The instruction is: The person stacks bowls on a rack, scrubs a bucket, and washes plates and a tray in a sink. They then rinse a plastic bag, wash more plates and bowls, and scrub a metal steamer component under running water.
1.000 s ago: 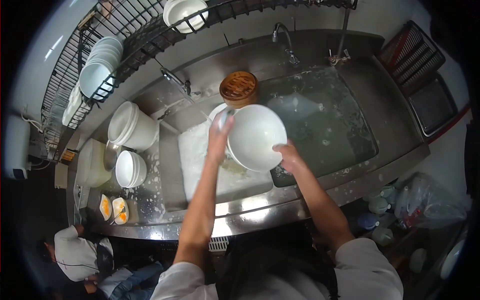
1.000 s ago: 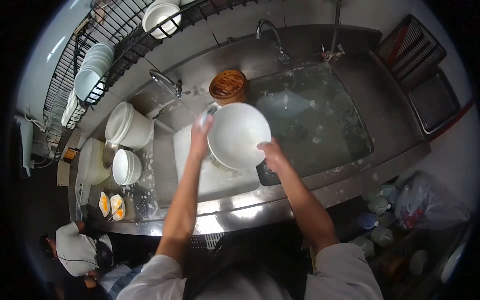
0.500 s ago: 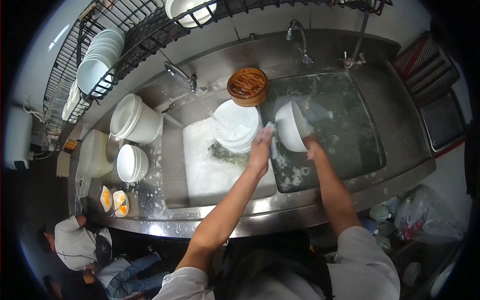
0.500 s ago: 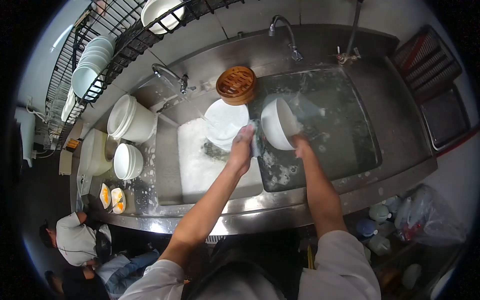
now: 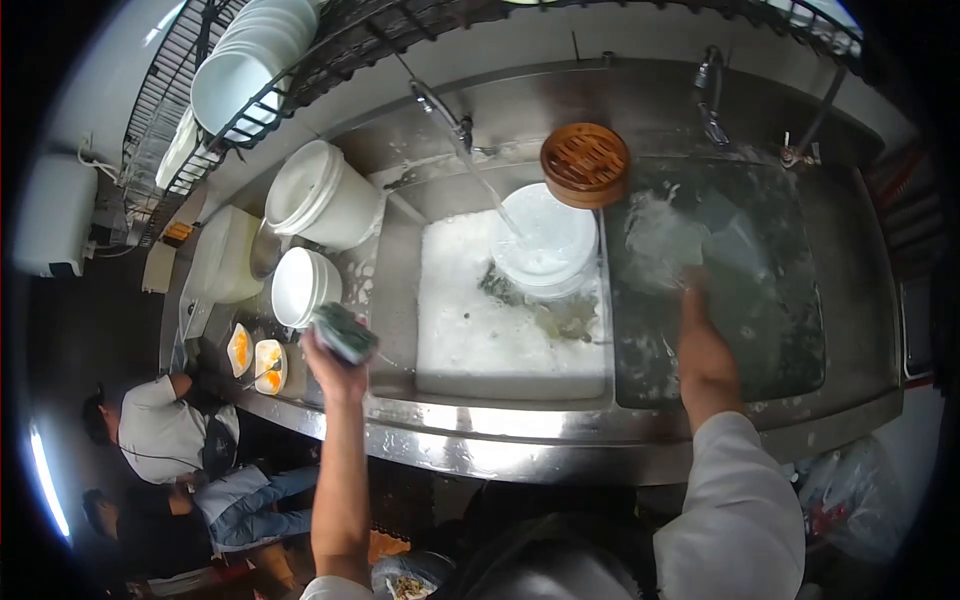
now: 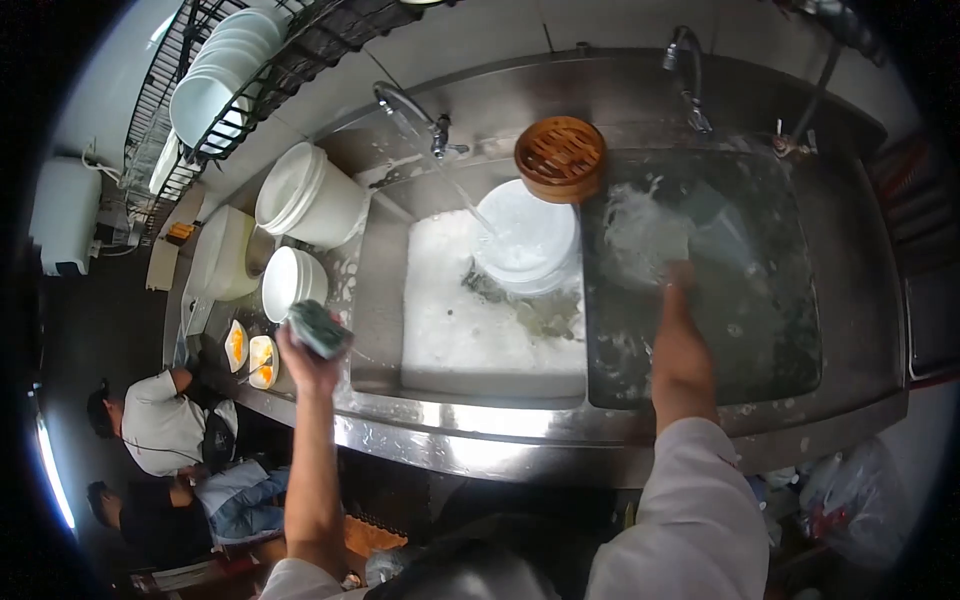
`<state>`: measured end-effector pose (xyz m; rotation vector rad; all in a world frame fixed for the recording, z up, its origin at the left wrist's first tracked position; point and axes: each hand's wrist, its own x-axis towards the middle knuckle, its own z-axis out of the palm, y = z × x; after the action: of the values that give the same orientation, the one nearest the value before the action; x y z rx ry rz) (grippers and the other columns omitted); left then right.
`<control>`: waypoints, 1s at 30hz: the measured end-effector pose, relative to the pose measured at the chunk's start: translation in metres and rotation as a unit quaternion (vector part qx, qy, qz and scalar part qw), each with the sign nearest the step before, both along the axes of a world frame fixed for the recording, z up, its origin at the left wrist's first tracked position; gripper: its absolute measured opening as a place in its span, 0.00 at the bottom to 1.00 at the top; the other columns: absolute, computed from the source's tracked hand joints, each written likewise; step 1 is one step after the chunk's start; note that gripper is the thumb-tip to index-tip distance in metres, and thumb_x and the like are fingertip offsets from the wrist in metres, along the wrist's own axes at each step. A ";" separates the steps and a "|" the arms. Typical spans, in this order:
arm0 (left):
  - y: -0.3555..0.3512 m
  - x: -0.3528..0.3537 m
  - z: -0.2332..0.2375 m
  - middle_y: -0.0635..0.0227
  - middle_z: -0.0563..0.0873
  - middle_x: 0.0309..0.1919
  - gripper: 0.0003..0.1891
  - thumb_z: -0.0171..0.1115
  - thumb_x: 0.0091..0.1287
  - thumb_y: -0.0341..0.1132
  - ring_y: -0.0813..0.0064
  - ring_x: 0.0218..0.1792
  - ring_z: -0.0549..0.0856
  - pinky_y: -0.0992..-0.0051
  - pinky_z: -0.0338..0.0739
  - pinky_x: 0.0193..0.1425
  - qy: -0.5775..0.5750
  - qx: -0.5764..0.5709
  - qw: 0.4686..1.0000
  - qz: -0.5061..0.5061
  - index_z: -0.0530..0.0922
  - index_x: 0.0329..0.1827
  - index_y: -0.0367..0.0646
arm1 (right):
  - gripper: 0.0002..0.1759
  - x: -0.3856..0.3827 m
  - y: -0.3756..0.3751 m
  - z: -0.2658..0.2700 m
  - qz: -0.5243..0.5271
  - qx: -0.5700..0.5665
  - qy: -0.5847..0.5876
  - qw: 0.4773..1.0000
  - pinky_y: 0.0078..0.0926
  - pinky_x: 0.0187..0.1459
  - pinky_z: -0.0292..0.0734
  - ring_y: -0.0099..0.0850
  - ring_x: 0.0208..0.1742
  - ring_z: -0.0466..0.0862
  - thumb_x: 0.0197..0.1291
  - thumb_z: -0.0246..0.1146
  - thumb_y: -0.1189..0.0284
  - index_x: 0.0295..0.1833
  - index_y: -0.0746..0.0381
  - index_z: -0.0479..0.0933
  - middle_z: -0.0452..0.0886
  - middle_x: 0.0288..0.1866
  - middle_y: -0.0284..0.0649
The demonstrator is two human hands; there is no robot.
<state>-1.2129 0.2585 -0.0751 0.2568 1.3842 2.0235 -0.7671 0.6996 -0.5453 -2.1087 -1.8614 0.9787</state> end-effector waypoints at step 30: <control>0.207 -0.317 0.004 0.51 0.80 0.57 0.31 0.56 0.56 0.52 0.52 0.59 0.78 0.58 0.72 0.62 0.583 -0.529 0.614 -0.058 0.74 0.63 0.51 | 0.23 -0.230 -0.280 0.044 0.240 -0.365 -0.030 0.899 0.39 0.50 0.77 0.50 0.47 0.82 0.56 0.62 0.66 0.52 0.70 0.77 0.80 0.50 0.57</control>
<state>-1.5297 0.4651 -0.0713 1.1581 2.9135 0.3743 -0.9972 0.4192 -0.5016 -2.0304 -2.3679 2.0137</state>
